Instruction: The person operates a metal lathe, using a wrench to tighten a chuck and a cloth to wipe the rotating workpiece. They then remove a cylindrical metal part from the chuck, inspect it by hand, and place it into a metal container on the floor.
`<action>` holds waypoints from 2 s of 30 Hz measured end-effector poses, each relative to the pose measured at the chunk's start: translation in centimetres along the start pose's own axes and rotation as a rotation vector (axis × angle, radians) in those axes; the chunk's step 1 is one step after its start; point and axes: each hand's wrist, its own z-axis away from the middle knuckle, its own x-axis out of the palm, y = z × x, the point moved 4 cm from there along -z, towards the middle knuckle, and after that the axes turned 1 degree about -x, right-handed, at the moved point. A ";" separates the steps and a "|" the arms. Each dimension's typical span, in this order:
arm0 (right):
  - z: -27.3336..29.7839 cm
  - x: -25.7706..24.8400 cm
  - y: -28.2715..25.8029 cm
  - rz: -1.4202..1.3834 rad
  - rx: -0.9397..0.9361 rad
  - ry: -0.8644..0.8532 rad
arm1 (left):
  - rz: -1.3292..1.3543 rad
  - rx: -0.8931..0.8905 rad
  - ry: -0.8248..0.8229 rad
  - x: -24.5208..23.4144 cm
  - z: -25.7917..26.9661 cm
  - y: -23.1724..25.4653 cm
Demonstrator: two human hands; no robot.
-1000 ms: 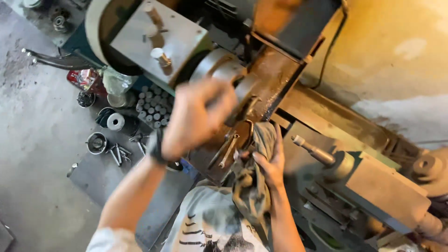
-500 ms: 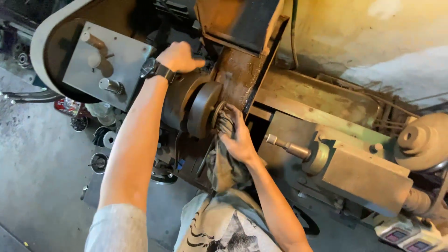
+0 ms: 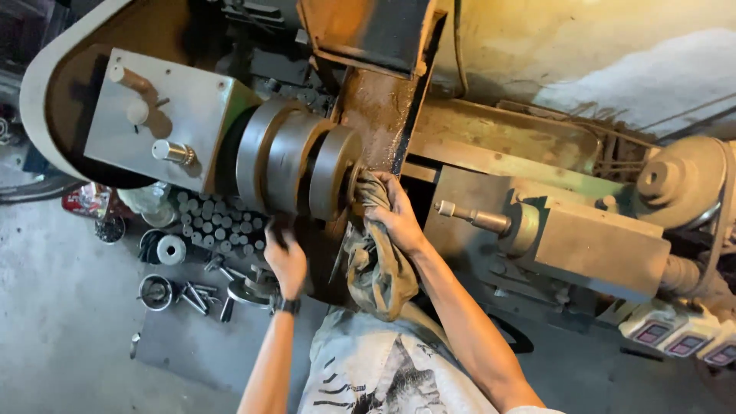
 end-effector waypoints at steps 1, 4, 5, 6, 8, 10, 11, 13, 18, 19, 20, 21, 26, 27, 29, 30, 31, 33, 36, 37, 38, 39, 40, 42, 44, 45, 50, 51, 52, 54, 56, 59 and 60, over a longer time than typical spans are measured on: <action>-0.1 -0.2 0.2 -0.003 -0.006 0.008 | 0.001 0.006 -0.008 -0.6 0.4 0.5; -0.1 -0.2 0.2 0.005 0.002 0.014 | 0.092 -0.140 -0.038 -2.7 0.4 2.4; 0.0 0.1 -0.3 -0.046 0.017 0.016 | 0.141 -0.022 0.037 -3.9 -0.3 4.4; 0.0 0.4 -0.9 -0.097 0.031 0.019 | 0.192 0.097 0.110 -5.0 -0.9 6.3; -0.2 -0.1 0.0 -0.123 0.041 0.032 | 0.163 0.268 0.159 -6.2 -3.8 10.7; -0.4 -0.7 1.0 -0.154 0.058 0.047 | 0.128 0.436 0.203 -6.7 -7.0 15.0; -0.7 -1.0 1.3 -0.191 0.070 0.014 | 0.054 0.579 0.187 -6.2 -8.9 17.4; -0.1 -3.0 3.8 -0.233 0.083 -0.011 | -0.022 0.721 0.159 -4.5 -13.2 20.5; 1.7 -6.1 5.9 -0.461 -0.034 0.043 | -0.162 0.602 -0.483 3.2 -22.5 20.4; 1.7 -4.8 4.2 -0.463 -0.035 0.046 | -0.163 0.604 -0.487 3.9 -23.3 19.8; 1.7 -3.6 2.0 -0.215 -0.140 0.066 | -0.209 0.515 -0.577 5.0 -24.1 18.9; 1.8 -2.5 -0.3 0.038 -0.244 0.083 | -0.251 0.427 -0.665 6.1 -24.8 18.0; 0.6 0.8 -3.1 0.513 -0.253 0.001 | -0.372 0.332 -0.513 2.3 -21.3 16.9; 0.7 1.4 -3.7 0.710 -0.188 -0.010 | -0.365 0.298 -0.393 0.3 -19.4 17.6; 0.4 0.9 -2.1 0.705 -0.230 -0.008 | -0.172 0.301 -0.259 -1.3 -15.7 17.0; 0.2 0.7 -1.5 0.695 -0.279 -0.004 | 0.016 0.309 -0.121 -2.5 -14.0 16.8; 0.0 0.6 -0.8 0.700 -0.280 -0.014 | 0.018 0.305 -0.111 -2.0 -12.2 13.6; -0.8 0.1 0.7 0.146 -0.126 -0.065 | 0.102 0.364 0.137 -1.6 -8.8 7.5; -1.2 -0.7 0.9 0.006 -0.038 -0.047 | 0.101 0.048 0.032 -1.2 -3.4 2.2; -0.1 -0.9 0.0 0.020 -0.033 -0.049 | 0.112 0.038 0.037 -1.7 -1.3 1.5; 0.6 -0.7 -0.9 0.012 -0.047 -0.002 | 0.128 -0.071 -0.035 -1.9 0.7 0.5; 1.2 0.4 -1.5 0.004 -0.059 0.041 | 0.144 -0.180 -0.105 -2.2 2.6 -0.7; 2.5 1.6 -2.7 -0.004 -0.073 0.084 | 0.156 -0.189 -0.097 -3.6 4.2 1.3; 4.8 5.4 -4.8 -0.027 -0.087 0.146 | 0.485 -0.239 -0.254 -6.6 7.5 5.2; 7.6 9.2 -5.7 -0.062 -0.096 0.189 | 0.554 -0.260 -0.220 -8.6 8.9 9.4; 9.1 11.1 -5.9 -0.084 -0.095 0.210 | 0.618 -0.273 -0.215 -10.2 10.1 11.5; 10.6 12.1 6.6 -0.216 0.020 0.142 | 0.963 -0.315 -0.203 -6.3 16.3 -0.3; 10.1 15.1 6.8 -0.300 0.109 0.027 | 1.036 -0.311 -0.211 -6.1 14.8 0.5; 9.9 18.0 5.8 -0.294 0.117 0.011 | 1.039 -0.310 -0.191 -6.9 12.3 -0.2; 9.7 24.2 4.1 -0.209 0.304 -0.192 | 0.647 -0.066 0.118 -9.6 6.7 -1.1; 10.0 25.6 2.9 0.076 0.273 -0.297 | 0.878 -0.207 0.116 -8.4 4.1 -5.8; 9.5 27.0 1.5 0.529 0.070 -0.427 | 0.927 -0.286 0.077 -6.3 -1.5 -11.7; 9.2 27.4 0.9 0.702 -0.087 -0.465 | 0.749 -0.228 0.065 -5.3 -3.2 -13.0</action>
